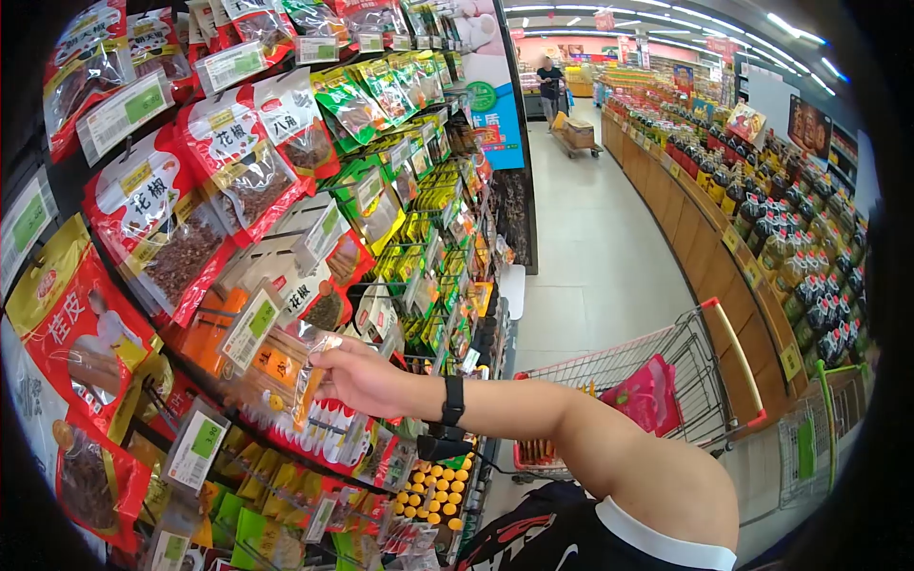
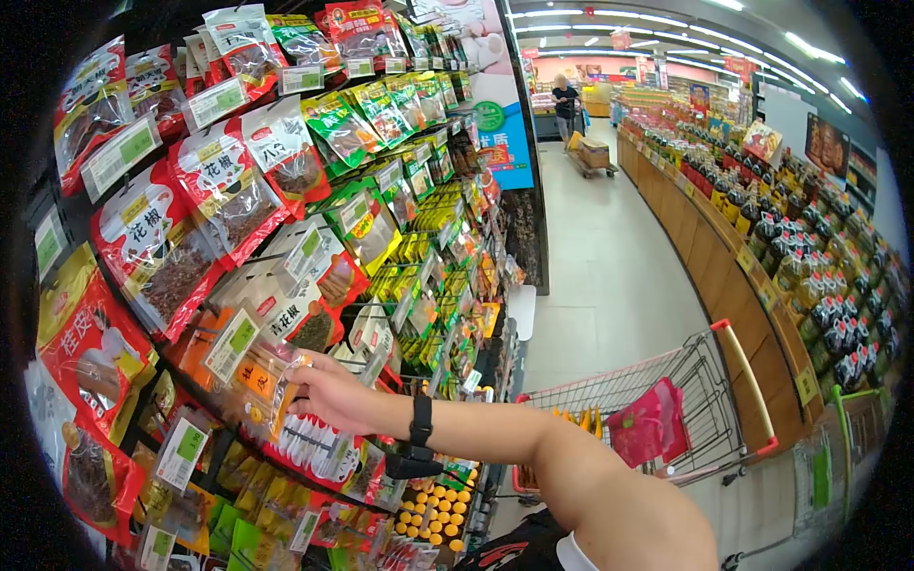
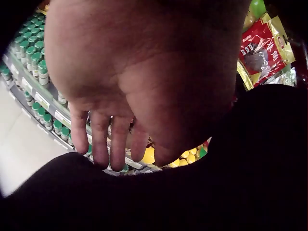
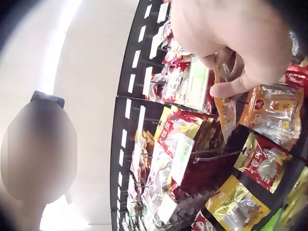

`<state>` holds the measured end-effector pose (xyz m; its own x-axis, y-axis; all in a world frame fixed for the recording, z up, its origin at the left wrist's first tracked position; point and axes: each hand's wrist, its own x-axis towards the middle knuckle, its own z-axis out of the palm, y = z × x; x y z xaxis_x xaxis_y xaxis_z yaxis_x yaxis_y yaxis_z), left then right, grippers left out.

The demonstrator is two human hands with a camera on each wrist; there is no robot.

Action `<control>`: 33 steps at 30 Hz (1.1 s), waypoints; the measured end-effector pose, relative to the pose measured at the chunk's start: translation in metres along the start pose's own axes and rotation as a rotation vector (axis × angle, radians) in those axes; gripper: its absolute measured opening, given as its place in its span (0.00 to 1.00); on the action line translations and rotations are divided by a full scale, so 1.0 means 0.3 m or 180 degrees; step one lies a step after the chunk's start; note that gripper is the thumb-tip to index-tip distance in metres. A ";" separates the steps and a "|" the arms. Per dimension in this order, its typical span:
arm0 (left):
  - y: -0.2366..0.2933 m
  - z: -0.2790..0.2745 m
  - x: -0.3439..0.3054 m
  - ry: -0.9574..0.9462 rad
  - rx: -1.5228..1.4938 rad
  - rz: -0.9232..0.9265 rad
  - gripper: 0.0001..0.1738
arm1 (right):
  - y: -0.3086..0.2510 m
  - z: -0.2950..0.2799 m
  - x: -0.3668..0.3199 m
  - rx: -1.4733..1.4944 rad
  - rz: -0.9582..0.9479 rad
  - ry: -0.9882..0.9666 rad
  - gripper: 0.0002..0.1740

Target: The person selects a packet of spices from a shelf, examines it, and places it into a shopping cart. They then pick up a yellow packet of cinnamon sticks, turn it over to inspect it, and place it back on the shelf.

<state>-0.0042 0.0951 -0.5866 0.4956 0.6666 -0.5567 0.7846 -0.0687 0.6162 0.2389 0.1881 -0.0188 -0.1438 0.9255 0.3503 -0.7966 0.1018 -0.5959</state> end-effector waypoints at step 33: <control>1.009 -0.414 -0.295 -0.0370 -0.2088 0.2436 0.34 | 0.360 -0.644 -1.007 0.0413 0.2095 0.1637 0.14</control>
<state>0.1431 0.1073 -0.2817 0.8400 0.5356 0.0865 -0.1009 -0.0025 0.9949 0.3097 -0.0102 -0.3286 -0.3419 0.8353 -0.4306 -0.7095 -0.5299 -0.4646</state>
